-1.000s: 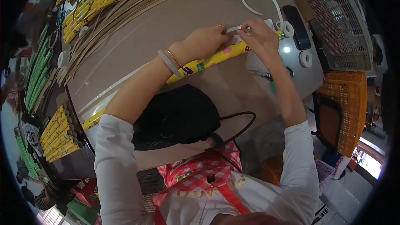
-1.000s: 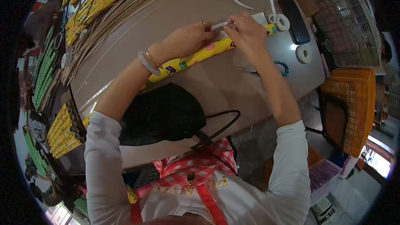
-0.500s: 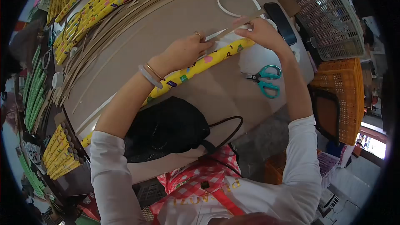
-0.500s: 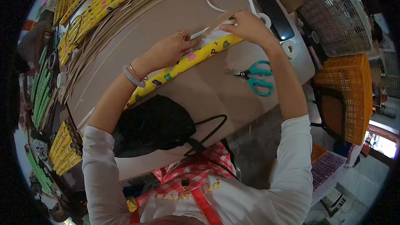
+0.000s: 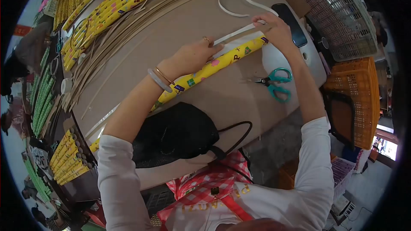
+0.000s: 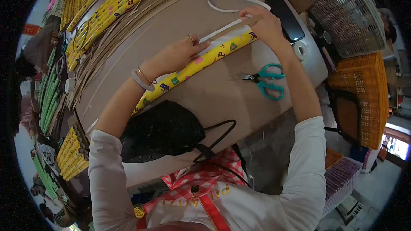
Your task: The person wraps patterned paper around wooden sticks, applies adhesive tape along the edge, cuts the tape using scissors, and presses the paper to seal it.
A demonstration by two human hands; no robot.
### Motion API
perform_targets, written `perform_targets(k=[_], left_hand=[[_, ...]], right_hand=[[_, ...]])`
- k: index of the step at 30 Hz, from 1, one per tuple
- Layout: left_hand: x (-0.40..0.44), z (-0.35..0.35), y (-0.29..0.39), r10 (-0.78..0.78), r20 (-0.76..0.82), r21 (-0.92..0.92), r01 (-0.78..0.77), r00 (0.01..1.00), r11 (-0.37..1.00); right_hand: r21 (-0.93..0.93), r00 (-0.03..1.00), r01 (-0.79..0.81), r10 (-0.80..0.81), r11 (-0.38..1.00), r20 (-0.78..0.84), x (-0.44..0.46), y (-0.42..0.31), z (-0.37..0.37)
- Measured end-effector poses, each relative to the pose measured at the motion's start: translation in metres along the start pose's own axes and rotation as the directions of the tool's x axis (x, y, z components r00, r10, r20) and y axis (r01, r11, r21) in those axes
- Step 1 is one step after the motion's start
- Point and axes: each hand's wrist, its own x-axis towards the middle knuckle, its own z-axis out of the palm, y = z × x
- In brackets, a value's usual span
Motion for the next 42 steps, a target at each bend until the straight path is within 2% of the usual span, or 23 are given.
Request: perform_targets(k=[4, 7, 9, 10, 13, 14, 15, 17, 19, 21, 25, 27, 30, 35, 39, 42], left_hand=[[0.0, -0.005, 0.003, -0.049, 0.074, -0.031, 0.051, 0.996, 0.998], [0.002, -0.003, 0.0, 0.005, 0.044, -0.022, -0.004, 0.999, 1.0], [0.005, -0.007, 0.003, 0.013, 0.052, 0.019, -0.014, 0.999, 1.0], [0.006, -0.012, 0.008, -0.049, 0.132, 0.031, 0.045, 0.99, 0.999], [0.008, -0.016, 0.011, -0.091, 0.15, 0.012, 0.09, 0.985, 0.996], [0.009, -0.009, 0.002, 0.003, 0.098, 0.047, -0.008, 0.995, 0.999], [0.01, -0.012, 0.005, 0.011, 0.105, 0.057, -0.017, 0.994, 0.998], [0.013, -0.018, 0.011, -0.073, 0.175, 0.051, 0.065, 0.982, 0.997], [0.016, -0.019, 0.008, -0.074, 0.212, 0.022, 0.071, 0.974, 0.997], [0.019, -0.018, 0.005, -0.08, 0.245, -0.008, 0.084, 0.966, 0.996], [0.02, -0.016, 0.0, -0.048, 0.251, 0.002, 0.049, 0.967, 0.999], [0.02, -0.018, 0.002, -0.037, 0.248, -0.007, 0.04, 0.968, 0.999], [0.02, -0.022, 0.008, -0.073, 0.276, 0.015, 0.072, 0.958, 0.997], [0.02, -0.016, 0.002, -0.047, 0.221, -0.095, 0.069, 0.974, 0.993], [0.023, -0.02, 0.005, -0.058, 0.271, -0.018, 0.065, 0.961, 0.998], [0.024, -0.019, 0.001, -0.055, 0.306, 0.01, 0.055, 0.951, 0.998]], right_hand=[[0.037, 0.997, 0.073, -0.071, 0.997, -0.03, 0.0, 0.007, 0.0], [-0.027, 0.989, 0.082, -0.085, 0.996, -0.118, -0.001, 0.012, 0.001], [-0.165, 0.985, 0.111, -0.13, 0.98, -0.112, 0.002, 0.016, -0.001], [-0.161, 0.985, 0.099, -0.12, 0.982, -0.123, 0.003, 0.017, -0.002], [-0.219, 0.99, 0.087, -0.109, 0.972, -0.09, 0.005, 0.015, -0.008], [-0.213, 0.989, 0.081, -0.105, 0.974, -0.105, 0.005, 0.015, -0.01], [-0.208, 0.988, 0.076, -0.103, 0.975, -0.119, 0.006, 0.016, -0.012], [-0.196, 0.983, 0.076, -0.106, 0.978, -0.147, 0.01, 0.023, -0.014], [-0.186, 0.979, 0.077, -0.11, 0.979, -0.17, 0.015, 0.034, -0.016], [-0.256, 0.966, 0.123, -0.174, 0.959, -0.189, 0.02, 0.046, -0.019], [-0.229, 0.967, 0.063, -0.116, 0.971, -0.226, 0.035, 0.07, -0.026], [-0.303, 0.957, 0.024, -0.11, 0.953, -0.269, 0.043, 0.086, -0.029], [-0.316, 0.961, -0.028, -0.061, 0.948, -0.268, 0.053, 0.111, -0.029], [-0.372, 0.965, -0.081, -0.021, 0.924, -0.263, 0.058, 0.131, -0.029], [-0.327, 0.958, -0.177, 0.086, 0.928, -0.274, 0.063, 0.137, -0.036], [-0.339, 0.956, -0.133, 0.03, 0.931, -0.293, 0.067, 0.14, -0.034]])
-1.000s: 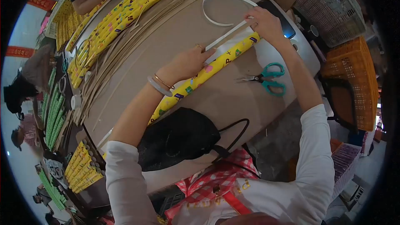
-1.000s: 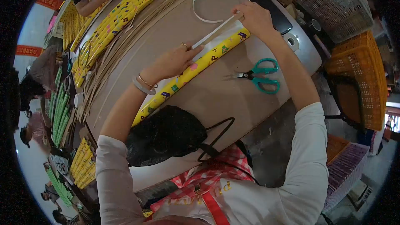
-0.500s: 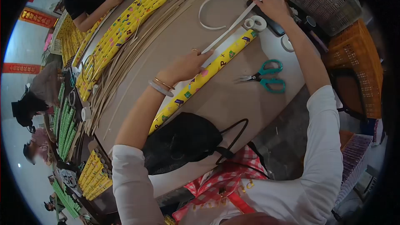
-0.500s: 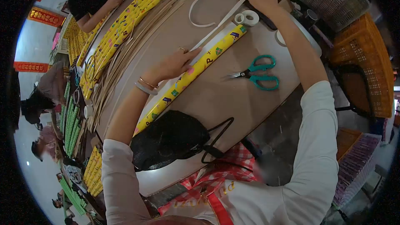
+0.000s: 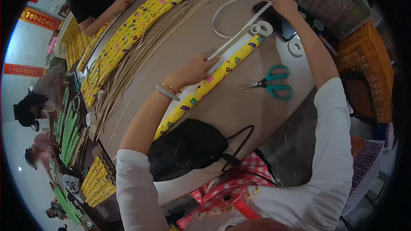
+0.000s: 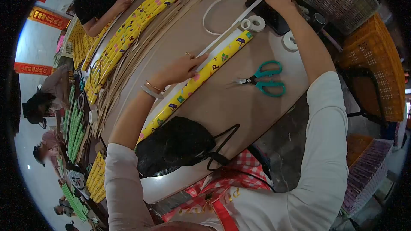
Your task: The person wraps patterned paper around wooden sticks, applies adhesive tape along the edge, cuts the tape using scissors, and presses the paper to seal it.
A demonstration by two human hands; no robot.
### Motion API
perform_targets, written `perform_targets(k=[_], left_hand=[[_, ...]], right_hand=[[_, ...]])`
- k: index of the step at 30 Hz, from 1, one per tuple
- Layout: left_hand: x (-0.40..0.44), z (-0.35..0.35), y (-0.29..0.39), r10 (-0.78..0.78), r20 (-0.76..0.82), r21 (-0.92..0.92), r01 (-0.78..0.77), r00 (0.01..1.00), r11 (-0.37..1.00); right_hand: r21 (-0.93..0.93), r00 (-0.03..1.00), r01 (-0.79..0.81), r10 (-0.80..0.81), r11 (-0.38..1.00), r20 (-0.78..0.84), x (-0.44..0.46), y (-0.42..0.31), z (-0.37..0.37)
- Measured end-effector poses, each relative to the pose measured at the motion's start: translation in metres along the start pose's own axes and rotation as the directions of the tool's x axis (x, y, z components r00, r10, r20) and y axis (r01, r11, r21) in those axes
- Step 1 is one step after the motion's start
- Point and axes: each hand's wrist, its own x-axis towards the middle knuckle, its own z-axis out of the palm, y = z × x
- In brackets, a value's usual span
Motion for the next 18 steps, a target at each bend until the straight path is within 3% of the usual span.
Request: perform_targets(k=[4, 7, 12, 14, 15, 18], left_hand=[[0.002, 0.004, -0.005, 0.062, -0.048, 0.038, -0.06, 0.997, 0.997], [0.002, 0.003, -0.004, 0.045, -0.032, 0.029, -0.044, 0.998, 0.999], [0.001, 0.003, -0.006, 0.073, -0.065, -0.038, -0.076, 0.995, 0.996], [0.001, 0.0, -0.004, 0.027, 0.012, -0.09, -0.026, 1.0, 0.996], [0.001, -0.006, 0.001, 0.014, 0.04, -0.088, -0.011, 0.999, 0.996], [0.004, -0.003, -0.002, 0.056, 0.005, -0.089, -0.056, 0.998, 0.994]], right_hand=[[-0.061, 0.998, -0.037, 0.04, 0.997, 0.038, 0.004, -0.004, 0.004], [-0.018, 0.999, 0.032, -0.032, 0.999, 0.002, 0.007, -0.013, 0.004], [0.272, 0.933, 0.28, -0.194, 0.921, -0.302, -0.019, -0.086, -0.032], [0.374, 0.92, 0.393, -0.36, 0.84, -0.157, -0.053, -0.123, -0.047], [0.376, 0.919, 0.395, -0.364, 0.838, -0.154, -0.069, -0.136, -0.049], [0.346, 0.808, 0.51, -0.576, 0.787, 0.119, -0.101, -0.154, -0.035]])
